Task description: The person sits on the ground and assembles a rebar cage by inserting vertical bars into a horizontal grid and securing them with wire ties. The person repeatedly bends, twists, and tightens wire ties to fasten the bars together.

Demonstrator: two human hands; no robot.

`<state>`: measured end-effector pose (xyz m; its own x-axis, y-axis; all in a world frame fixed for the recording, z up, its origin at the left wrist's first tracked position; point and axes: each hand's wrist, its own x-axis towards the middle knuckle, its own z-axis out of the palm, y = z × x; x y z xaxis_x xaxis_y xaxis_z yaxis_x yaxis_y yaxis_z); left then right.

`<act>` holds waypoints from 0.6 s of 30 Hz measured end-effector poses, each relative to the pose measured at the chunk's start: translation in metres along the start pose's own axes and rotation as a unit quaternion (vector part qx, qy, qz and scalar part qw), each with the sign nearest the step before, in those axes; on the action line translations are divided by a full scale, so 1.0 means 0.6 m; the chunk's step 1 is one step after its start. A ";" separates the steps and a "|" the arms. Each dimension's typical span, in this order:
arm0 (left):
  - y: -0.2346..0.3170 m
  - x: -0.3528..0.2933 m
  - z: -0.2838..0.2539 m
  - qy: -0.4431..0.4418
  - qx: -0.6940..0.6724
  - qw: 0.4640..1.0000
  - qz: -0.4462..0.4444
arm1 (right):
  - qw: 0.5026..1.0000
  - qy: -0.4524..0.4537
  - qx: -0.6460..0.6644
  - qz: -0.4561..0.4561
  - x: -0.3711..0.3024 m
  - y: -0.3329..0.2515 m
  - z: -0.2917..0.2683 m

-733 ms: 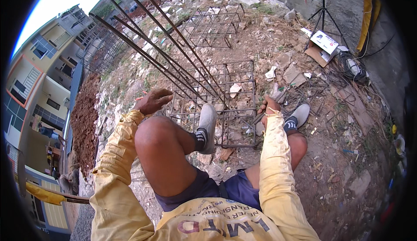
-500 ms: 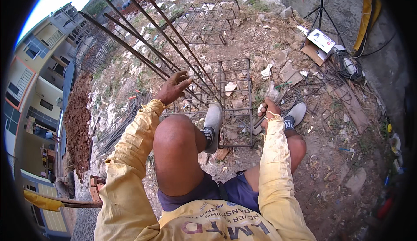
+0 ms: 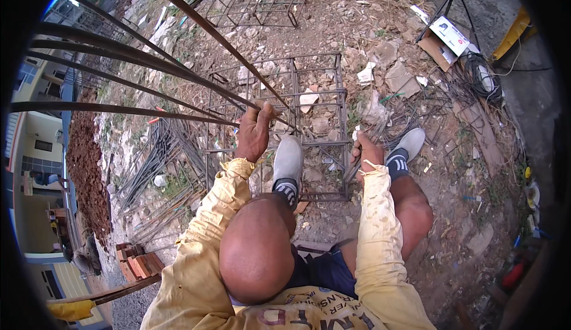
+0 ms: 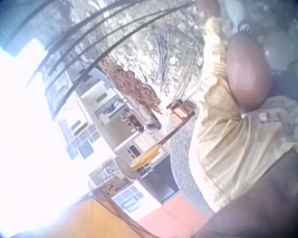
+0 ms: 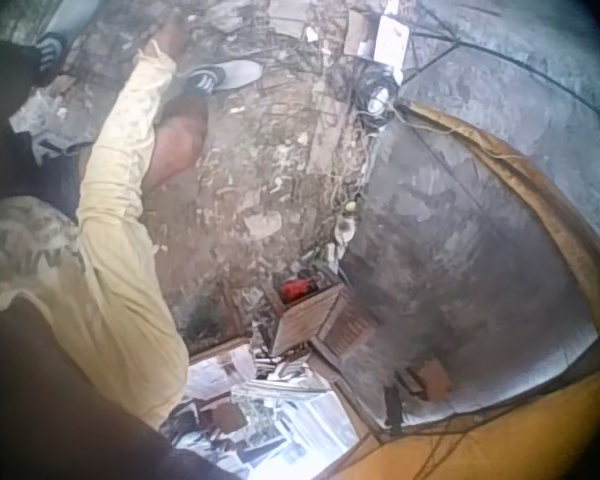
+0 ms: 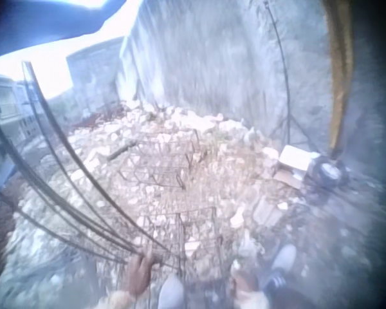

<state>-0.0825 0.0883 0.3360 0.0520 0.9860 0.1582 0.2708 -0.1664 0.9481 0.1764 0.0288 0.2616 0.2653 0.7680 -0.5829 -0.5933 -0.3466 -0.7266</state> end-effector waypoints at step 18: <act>-0.022 -0.006 -0.016 -0.014 -0.147 0.989 -0.032 | 0.935 0.053 -0.318 -0.148 0.025 0.234 0.095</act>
<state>-0.0952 0.0873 0.3256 0.0713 0.9932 0.0918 -0.0165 -0.0909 0.9957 0.0539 0.0226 0.1717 0.4400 0.8348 -0.3309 0.0817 -0.4042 -0.9110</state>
